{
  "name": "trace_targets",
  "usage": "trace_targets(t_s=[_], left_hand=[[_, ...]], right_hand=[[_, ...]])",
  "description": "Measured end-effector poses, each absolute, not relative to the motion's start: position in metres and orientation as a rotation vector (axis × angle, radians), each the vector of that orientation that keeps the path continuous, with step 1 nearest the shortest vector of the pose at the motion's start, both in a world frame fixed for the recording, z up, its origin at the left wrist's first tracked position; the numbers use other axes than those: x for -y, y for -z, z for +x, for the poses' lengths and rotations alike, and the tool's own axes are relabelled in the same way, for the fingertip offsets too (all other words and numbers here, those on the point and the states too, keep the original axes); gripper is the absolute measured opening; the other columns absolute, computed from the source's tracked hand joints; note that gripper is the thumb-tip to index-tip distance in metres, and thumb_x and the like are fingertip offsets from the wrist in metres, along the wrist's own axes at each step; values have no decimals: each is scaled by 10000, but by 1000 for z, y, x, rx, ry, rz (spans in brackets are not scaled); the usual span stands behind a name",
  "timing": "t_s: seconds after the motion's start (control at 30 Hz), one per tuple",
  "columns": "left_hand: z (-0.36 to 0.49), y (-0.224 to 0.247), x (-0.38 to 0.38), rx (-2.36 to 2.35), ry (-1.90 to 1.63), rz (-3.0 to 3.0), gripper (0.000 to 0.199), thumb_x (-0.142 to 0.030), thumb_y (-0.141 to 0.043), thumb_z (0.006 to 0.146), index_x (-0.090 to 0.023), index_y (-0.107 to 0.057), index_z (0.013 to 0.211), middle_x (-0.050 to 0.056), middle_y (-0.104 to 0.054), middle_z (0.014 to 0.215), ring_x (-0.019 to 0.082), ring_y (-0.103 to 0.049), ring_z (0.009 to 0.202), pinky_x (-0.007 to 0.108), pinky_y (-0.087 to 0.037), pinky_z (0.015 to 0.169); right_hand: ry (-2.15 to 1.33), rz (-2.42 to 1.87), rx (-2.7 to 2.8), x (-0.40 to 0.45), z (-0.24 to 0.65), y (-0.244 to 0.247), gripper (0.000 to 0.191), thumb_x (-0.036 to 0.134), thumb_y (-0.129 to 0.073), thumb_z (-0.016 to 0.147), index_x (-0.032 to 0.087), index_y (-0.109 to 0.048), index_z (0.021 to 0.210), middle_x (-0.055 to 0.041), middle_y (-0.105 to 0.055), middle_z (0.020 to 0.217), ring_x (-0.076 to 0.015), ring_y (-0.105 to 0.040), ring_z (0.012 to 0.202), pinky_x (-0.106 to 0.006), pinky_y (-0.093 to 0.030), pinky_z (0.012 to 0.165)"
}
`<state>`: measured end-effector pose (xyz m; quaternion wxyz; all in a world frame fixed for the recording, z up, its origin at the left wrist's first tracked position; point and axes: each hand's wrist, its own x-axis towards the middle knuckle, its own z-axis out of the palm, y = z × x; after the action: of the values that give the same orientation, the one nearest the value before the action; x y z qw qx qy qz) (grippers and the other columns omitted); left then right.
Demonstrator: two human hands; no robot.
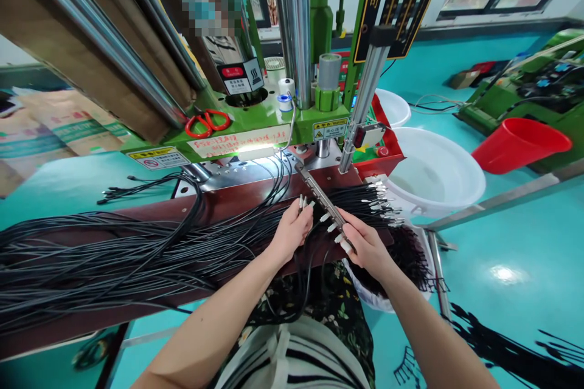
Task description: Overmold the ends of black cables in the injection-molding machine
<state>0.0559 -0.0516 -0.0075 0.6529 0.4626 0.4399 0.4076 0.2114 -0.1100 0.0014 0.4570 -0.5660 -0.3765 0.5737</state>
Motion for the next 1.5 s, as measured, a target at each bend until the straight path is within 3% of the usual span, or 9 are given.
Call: trace_targets(t_s=[0.47,0.57,0.7,0.8,0.9,1.0,1.1,1.23,1.5], left_hand=[[52,-1,48,-989,-842,840,362,-473,-658,630,-168,-464,651,-108,-306,373,13,-215,298,144,-147,302],[52,-1,49,-989,-842,832,366,-478,-657,630,-167,-465,650,-109,-304,370,13,-212,294,143,-142,301],[52,3,50,-992,-861,834,358,-469,-647,644,-173,-445,650,-111,-303,375,15,-211,297,145,-140,304],[52,6,50,-1013,-873,903,339,-471,-607,687,-174,-445,658,-104,-315,389,22,-227,305,153,-158,314],[48,5,48,-1054,-942,1089,350,-494,-504,766,-157,-492,675,-62,-397,453,44,-348,369,162,-254,355],[43,0,47,-1109,-1086,1199,355,-484,-400,831,-156,-516,760,-40,-442,524,62,-427,447,169,-329,417],[40,-1,47,-1154,-1213,1138,272,-459,-382,851,-193,-431,820,-82,-389,501,46,-358,402,159,-314,421],[43,4,46,-1068,-1166,1071,255,-423,-418,843,-210,-324,741,-108,-347,476,30,-295,370,144,-275,407],[41,1,42,-1025,-1005,974,284,-424,-554,748,-160,-469,688,-100,-335,408,11,-237,331,148,-188,367]], right_hand=[[-1430,-1391,1059,109,211,-7,611,429,-538,803,112,-427,1312,15,-497,552,-44,-312,362,-166,-194,317],[-1425,-1414,1072,110,210,-9,624,426,-545,795,96,-430,1312,-6,-530,571,-67,-368,396,-172,-247,322],[-1259,-1435,1255,108,211,-7,560,453,-568,780,144,-527,1246,-101,-637,905,-177,-571,727,-235,-462,517],[-1169,-1418,1336,107,211,-6,501,460,-584,771,180,-584,1186,-105,-596,1102,-230,-550,942,-274,-492,659],[-1302,-1436,1186,108,210,-6,522,440,-560,794,162,-534,1236,-102,-632,886,-146,-551,639,-212,-422,447],[-1380,-1430,1065,110,211,-7,528,423,-536,819,168,-480,1278,-5,-531,591,-56,-347,392,-165,-239,330],[-1389,-1393,1047,110,214,-5,516,426,-522,832,174,-474,1279,55,-406,488,-41,-274,358,-160,-188,334],[-1417,-1390,1058,108,218,-2,548,447,-531,825,158,-464,1286,53,-406,487,-41,-280,355,-163,-188,337],[-1443,-1417,1084,108,219,-4,565,465,-554,806,169,-475,1281,24,-459,547,-43,-294,372,-171,-203,338]])
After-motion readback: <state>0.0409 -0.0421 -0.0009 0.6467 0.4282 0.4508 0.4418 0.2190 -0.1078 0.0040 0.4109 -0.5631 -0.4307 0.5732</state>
